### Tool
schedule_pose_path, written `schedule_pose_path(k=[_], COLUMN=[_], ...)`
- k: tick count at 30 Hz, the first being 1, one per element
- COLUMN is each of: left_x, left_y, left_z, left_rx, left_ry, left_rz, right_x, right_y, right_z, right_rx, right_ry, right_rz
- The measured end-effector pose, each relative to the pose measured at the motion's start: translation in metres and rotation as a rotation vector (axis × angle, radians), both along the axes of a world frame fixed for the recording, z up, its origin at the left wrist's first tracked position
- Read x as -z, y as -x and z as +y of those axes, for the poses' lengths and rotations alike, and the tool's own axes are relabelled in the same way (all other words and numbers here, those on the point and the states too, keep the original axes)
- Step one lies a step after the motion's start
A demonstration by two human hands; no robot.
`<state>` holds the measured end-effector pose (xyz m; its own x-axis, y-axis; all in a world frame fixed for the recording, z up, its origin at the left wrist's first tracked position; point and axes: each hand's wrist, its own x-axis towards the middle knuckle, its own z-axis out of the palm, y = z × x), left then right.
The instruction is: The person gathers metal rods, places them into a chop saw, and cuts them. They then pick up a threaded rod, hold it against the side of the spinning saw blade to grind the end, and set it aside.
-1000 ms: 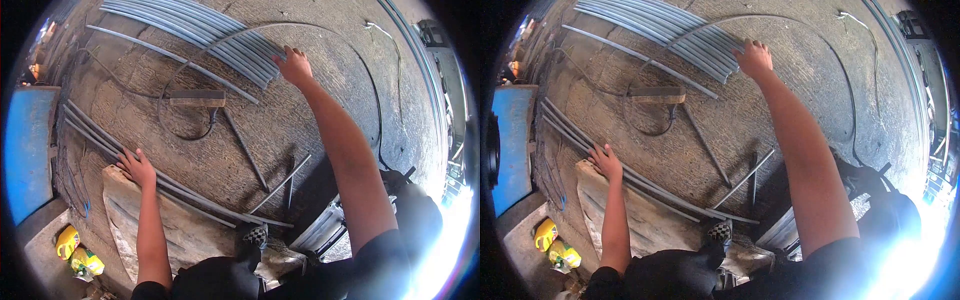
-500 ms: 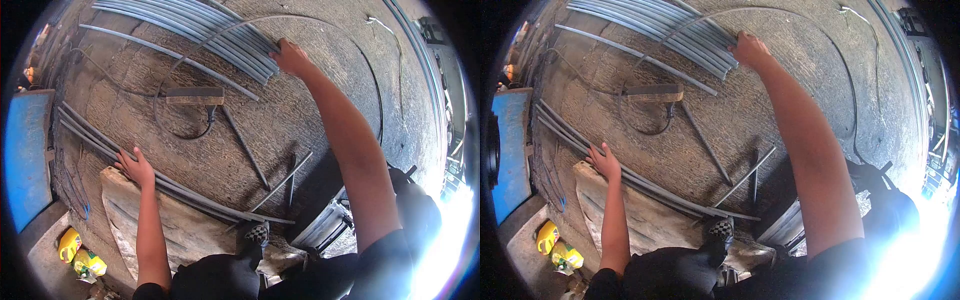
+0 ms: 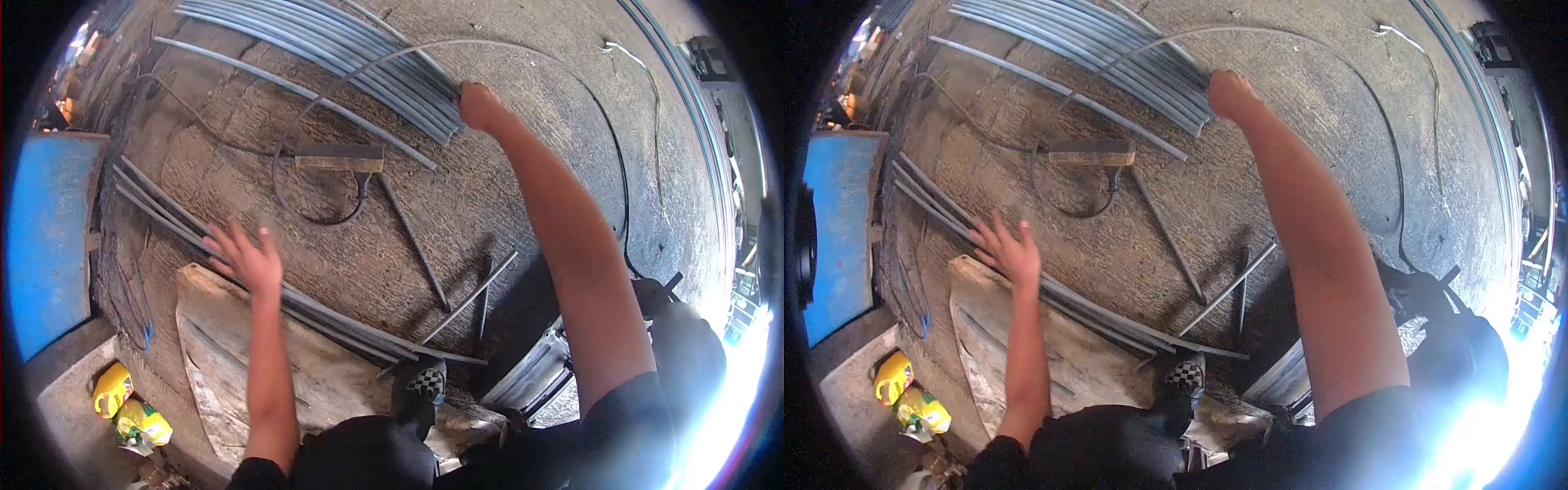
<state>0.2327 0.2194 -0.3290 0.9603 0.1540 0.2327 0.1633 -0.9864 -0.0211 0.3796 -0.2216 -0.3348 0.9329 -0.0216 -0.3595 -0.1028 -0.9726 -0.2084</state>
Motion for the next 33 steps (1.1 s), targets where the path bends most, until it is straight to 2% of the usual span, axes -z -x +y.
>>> schedule_pose_path(k=[1, 2, 3, 5, 7, 8, 10, 11, 12, 14, 15, 16, 18, 19, 20, 22, 23, 24, 26, 28, 30, 32, 33], left_x=[-0.006, -0.012, -0.016, -0.029, -0.035, -0.037, -0.037, -0.056, -0.065, -0.076, -0.058, -0.048, -0.031, -0.014, -0.018, -0.023, -0.042, -0.052, -0.068, -0.088, -0.086, -0.07, -0.092], left_y=[0.003, 0.004, 0.001, -0.011, -0.024, -0.031, -0.043, -0.051, -0.052, -0.054, -0.056, -0.053, -0.045, -0.042, -0.042, -0.025, -0.012, -0.002, 0.019, 0.068, 0.115, 0.157, 0.184], left_z=[-0.022, -0.046, -0.068, -0.111, -0.146, -0.163, -0.205, -0.219, -0.232, -0.253, -0.254, -0.255, -0.259, -0.259, -0.258, -0.252, -0.262, -0.264, -0.266, -0.276, -0.285, -0.289, -0.29], left_rx=[0.072, 0.2, 0.324, 0.556, 0.609, 0.564, 0.395, 0.334, 0.334, -0.15, -0.193, -0.187, -0.312, -0.259, -0.25, -0.069, -0.145, -0.137, -0.3, -0.225, -0.245, 0.202, 0.16], left_ry=[-0.03, 0.141, 0.311, 0.624, 0.831, 1.078, 1.66, 1.424, 1.424, 1.563, 1.604, 1.605, 1.666, 1.698, 1.699, 2.197, 2.419, 2.415, 2.862, 2.774, 2.867, 2.886, 2.829], left_rz=[0.009, -0.053, -0.111, -0.243, -0.219, -0.108, 0.054, 0.178, 0.172, 0.164, 0.014, 0.009, -0.001, 0.034, 0.029, 0.572, 0.563, 0.568, 0.793, 0.85, 0.97, 1.011, 1.057], right_x=[0.003, 0.006, 0.003, -0.014, -0.034, -0.044, -0.048, -0.05, -0.054, -0.074, -0.076, -0.078, -0.101, -0.114, -0.125, -0.149, -0.168, -0.19, -0.214, -0.25, -0.283, -0.318, -0.338], right_y=[0.009, 0.017, 0.021, 0.024, 0.044, 0.063, 0.103, 0.129, 0.16, 0.217, 0.245, 0.269, 0.315, 0.337, 0.36, 0.416, 0.441, 0.464, 0.523, 0.572, 0.618, 0.666, 0.689], right_z=[0.005, 0.008, 0.009, 0.01, 0.026, 0.035, 0.05, 0.06, 0.07, 0.083, 0.084, 0.082, 0.072, 0.067, 0.062, 0.055, 0.053, 0.052, 0.05, 0.055, 0.054, 0.058, 0.06], right_rx=[0.066, 0.125, 0.122, -0.038, 0.033, 0.117, 0.081, 0.125, 0.172, 0.289, 0.318, 0.343, 0.369, 0.394, 0.392, 0.45, 0.456, 0.483, 0.474, 0.516, 0.522, 0.542, 0.565], right_ry=[0.019, 0.038, 0.037, 0.027, -0.024, -0.076, -0.2, -0.338, -0.479, -0.605, -0.605, -0.604, -0.643, -0.682, -0.684, -0.681, -0.684, -0.658, -0.617, -0.55, -0.509, -0.432, -0.35], right_rz=[-0.132, -0.253, -0.245, -0.231, -0.169, -0.105, -0.019, -0.026, -0.025, -0.014, -0.028, -0.047, -0.004, 0.044, 0.035, 0.098, 0.097, 0.148, 0.205, 0.273, 0.314, 0.348, 0.402])
